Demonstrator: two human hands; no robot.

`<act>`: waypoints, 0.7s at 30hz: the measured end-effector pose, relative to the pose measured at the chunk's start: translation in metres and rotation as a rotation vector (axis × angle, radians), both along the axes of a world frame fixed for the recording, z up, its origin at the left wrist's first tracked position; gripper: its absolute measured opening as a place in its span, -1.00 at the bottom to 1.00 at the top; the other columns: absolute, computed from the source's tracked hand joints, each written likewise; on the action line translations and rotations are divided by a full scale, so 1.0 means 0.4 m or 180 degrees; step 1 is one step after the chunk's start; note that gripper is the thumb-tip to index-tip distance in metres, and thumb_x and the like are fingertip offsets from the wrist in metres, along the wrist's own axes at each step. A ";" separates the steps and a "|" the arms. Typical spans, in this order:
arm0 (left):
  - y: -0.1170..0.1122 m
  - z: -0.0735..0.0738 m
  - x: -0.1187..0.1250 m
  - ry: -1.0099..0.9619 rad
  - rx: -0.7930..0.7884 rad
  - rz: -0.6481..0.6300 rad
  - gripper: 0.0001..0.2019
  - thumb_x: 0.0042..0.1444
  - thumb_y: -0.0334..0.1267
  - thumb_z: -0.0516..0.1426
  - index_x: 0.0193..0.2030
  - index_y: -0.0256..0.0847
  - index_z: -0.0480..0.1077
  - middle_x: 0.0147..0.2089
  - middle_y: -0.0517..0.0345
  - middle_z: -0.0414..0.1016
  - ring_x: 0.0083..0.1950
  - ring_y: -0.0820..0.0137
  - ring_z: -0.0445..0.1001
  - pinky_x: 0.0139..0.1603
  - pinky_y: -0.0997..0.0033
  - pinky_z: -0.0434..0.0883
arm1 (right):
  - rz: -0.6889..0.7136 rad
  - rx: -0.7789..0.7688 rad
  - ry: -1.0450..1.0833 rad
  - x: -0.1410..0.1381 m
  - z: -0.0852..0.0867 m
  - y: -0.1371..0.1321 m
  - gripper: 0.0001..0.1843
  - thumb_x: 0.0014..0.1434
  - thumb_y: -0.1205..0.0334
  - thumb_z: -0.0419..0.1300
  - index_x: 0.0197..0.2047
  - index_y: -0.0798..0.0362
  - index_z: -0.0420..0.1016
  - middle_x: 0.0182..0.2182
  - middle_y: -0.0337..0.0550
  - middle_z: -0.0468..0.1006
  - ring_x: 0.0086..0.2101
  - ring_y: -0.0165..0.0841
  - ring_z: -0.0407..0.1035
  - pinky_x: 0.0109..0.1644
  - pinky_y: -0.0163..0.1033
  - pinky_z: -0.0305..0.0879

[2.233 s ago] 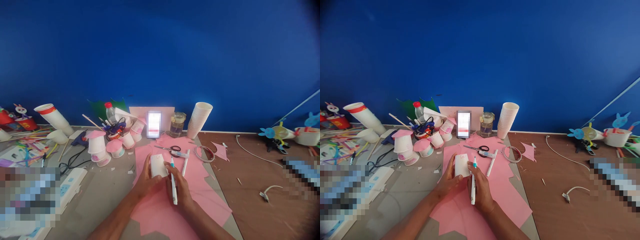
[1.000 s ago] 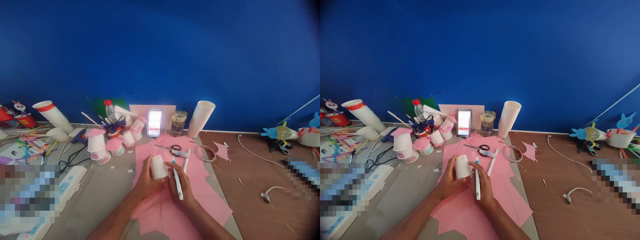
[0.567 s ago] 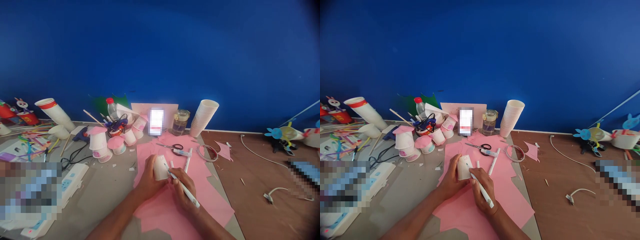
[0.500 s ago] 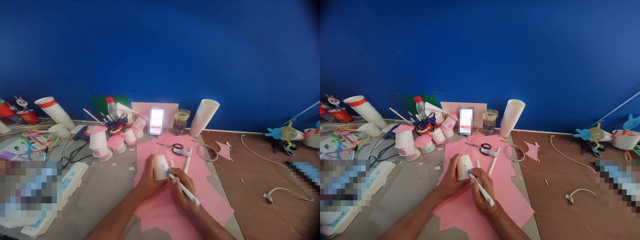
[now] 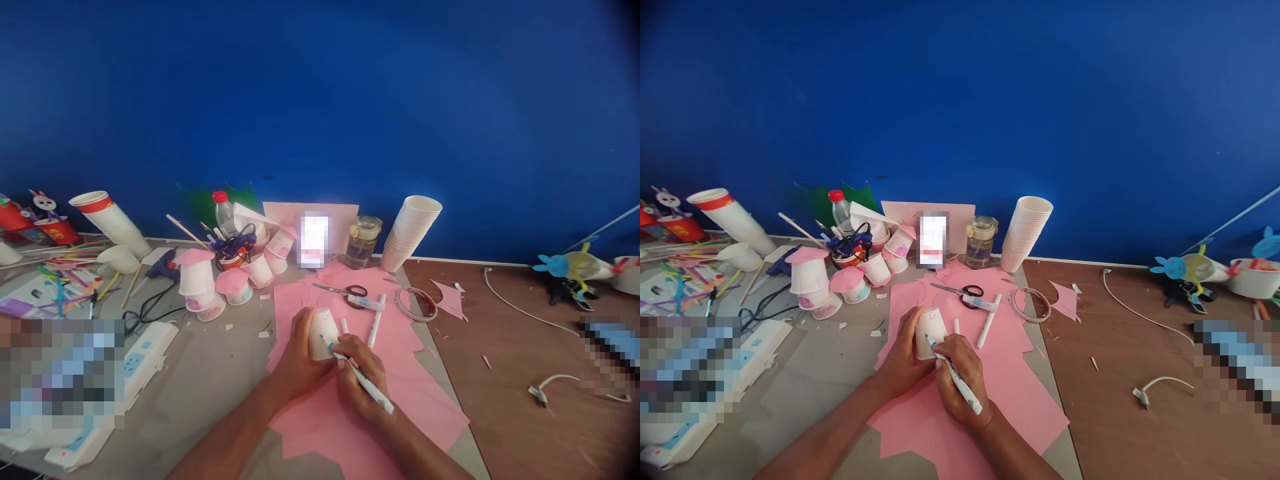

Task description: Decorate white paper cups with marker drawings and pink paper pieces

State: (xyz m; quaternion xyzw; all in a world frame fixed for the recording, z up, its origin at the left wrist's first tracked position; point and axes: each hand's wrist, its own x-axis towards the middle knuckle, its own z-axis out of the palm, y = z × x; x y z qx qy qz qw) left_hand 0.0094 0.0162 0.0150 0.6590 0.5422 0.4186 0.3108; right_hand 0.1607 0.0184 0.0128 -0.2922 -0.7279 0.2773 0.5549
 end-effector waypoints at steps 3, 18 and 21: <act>-0.001 0.003 0.001 0.0061 0.0011 -0.0002 -0.23 -0.08 -0.19 0.29 0.23 -0.08 0.00 0.23 -0.09 0.05 0.30 0.03 0.06 0.24 -0.05 0.19 | -0.0062 -0.0074 -0.0030 -0.001 -0.011 -0.002 -0.79 0.19 0.41 0.01 -0.14 0.01 0.36 -0.36 -0.15 0.42 -0.32 -0.33 0.33 -0.24 -0.19 0.32; 0.000 -0.001 0.003 0.0003 0.0048 0.0002 -0.23 -0.09 -0.22 0.30 0.23 -0.09 0.00 0.22 -0.09 0.05 0.30 0.07 0.04 0.28 -0.08 0.11 | 0.0046 0.0061 -0.0053 0.005 0.004 -0.001 -0.80 0.18 0.41 0.00 -0.18 0.01 0.36 -0.43 -0.18 0.40 -0.34 -0.31 0.33 -0.13 -0.07 0.32; -0.002 0.002 0.002 0.0003 0.0047 -0.0001 -0.22 -0.09 -0.20 0.30 0.23 -0.09 0.00 0.22 -0.09 0.05 0.30 0.07 0.05 0.27 -0.06 0.14 | 0.0013 -0.0098 0.0041 0.004 -0.007 -0.005 -0.84 0.20 0.35 0.01 -0.18 0.01 0.37 -0.41 -0.16 0.40 -0.33 -0.30 0.34 -0.17 -0.11 0.33</act>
